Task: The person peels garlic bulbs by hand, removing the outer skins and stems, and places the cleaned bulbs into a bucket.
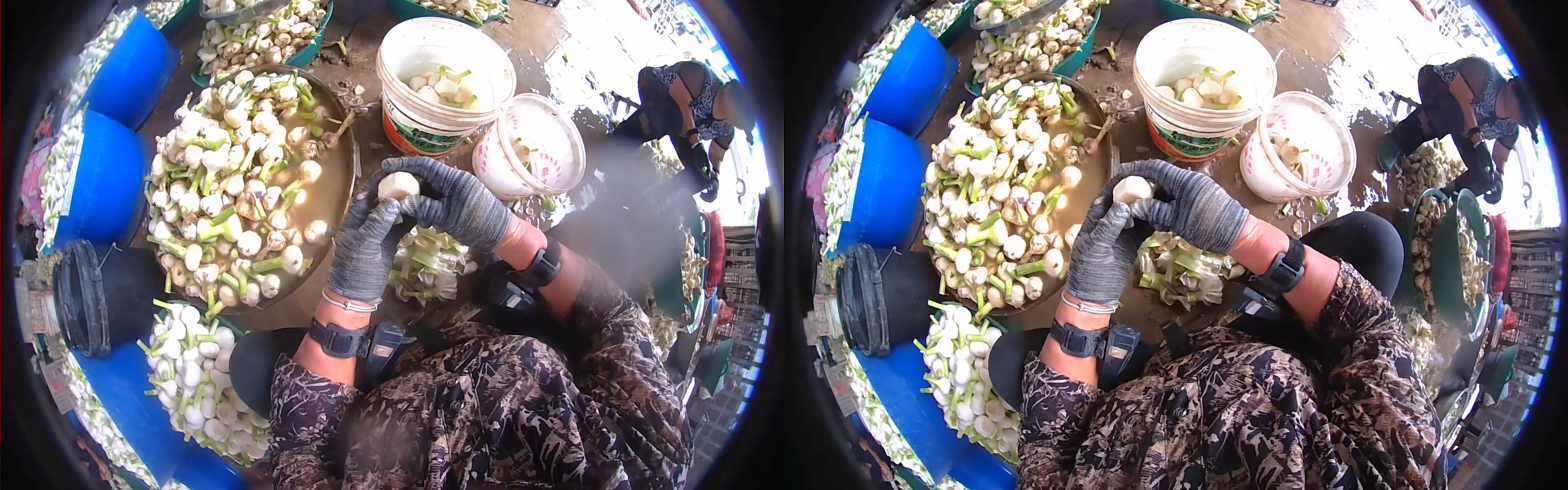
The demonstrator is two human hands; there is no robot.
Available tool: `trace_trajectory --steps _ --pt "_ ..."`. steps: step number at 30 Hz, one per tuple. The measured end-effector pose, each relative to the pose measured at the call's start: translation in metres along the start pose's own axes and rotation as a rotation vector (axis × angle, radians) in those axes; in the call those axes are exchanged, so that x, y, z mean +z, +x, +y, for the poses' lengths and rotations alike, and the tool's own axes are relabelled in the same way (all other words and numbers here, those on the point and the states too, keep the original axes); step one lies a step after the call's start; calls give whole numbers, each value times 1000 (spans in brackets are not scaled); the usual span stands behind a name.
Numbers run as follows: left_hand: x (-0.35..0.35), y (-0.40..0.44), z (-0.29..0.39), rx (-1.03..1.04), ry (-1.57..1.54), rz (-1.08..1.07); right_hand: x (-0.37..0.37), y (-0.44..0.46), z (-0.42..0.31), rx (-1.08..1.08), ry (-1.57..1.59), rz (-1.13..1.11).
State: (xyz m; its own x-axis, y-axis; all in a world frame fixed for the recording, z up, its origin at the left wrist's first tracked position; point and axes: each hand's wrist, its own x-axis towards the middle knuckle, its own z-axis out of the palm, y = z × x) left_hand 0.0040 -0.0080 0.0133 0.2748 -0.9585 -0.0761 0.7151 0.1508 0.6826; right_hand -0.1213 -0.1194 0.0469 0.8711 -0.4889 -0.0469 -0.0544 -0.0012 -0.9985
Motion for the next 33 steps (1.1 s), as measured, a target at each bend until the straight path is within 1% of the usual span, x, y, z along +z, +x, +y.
trace_trajectory --steps 1,2,3,4,5,6,7,8,9,10,11,13,14,15,17,19,20,21,23,24,25,26,27,28,29,30,31,32,33 --pt "-1 0 -2 -2 11 -5 0 1 4 -79 -80 18" --pt "-1 0 -3 40 97 41 0 1 3 -155 -160 34" --pt "-3 0 -4 84 184 88 -1 -1 0 -161 -154 35" --pt "-4 1 -5 80 228 187 -4 -6 -4 -57 -318 95" --pt "-6 2 -7 81 235 187 -4 -9 -9 50 -483 155" --pt "-11 3 -9 104 300 255 -2 -11 -14 -72 -471 293" --pt "-15 4 -11 128 364 322 -3 -9 -10 -78 -467 296" --pt "-2 3 -6 114 287 376 -4 -7 -5 -129 -560 345" --pt "0 3 -5 111 293 372 -5 -7 -2 -176 -653 397" --pt "0 3 -3 105 465 407 -2 -5 0 -237 -670 438" --pt "2 2 -2 99 639 439 -1 -5 0 -232 -667 447" --pt "4 4 -4 116 689 421 1 -2 3 -224 -866 412" --pt "3 5 -7 138 737 399 4 -1 3 -265 -866 459" --pt "3 5 -9 159 784 378 5 -1 3 -261 -866 466" --pt "5 2 -8 152 782 363 5 -2 2 -254 -883 455" --pt "11 -1 -2 209 796 343 3 -3 0 -221 -853 448" --pt "5 0 -1 218 832 307 2 -2 0 -194 -778 456" --pt "4 -1 -2 217 834 307 1 1 0 -170 -703 464" --pt "3 -3 -3 191 467 171 -15 6 19 -118 -527 527" --pt "2 -5 -3 190 468 170 -27 9 27 -87 -676 580" --pt "0 -6 -2 120 301 124 -40 11 34 -56 -827 633" --pt "-2 -8 -1 51 134 77 -49 13 31 31 -940 604" --pt "-5 -8 2 -17 -33 29 -48 12 30 25 -942 607" --pt "-7 -7 7 -62 -77 -42 -45 7 30 -125 -801 605" --pt "-7 -6 7 -55 -78 -41 -39 3 20 -270 -657 593" --pt "-5 -6 7 -54 -18 -29 -28 -2 -6 -377 -745 485" --pt "-3 -6 5 -59 41 -18 -24 -5 -12 -454 -767 357" --pt "0 -7 5 -66 43 -19 -21 -7 -14 -516 -845 297" --pt "6 -8 6 -80 123 3 -18 -9 -14 -576 -922 238"
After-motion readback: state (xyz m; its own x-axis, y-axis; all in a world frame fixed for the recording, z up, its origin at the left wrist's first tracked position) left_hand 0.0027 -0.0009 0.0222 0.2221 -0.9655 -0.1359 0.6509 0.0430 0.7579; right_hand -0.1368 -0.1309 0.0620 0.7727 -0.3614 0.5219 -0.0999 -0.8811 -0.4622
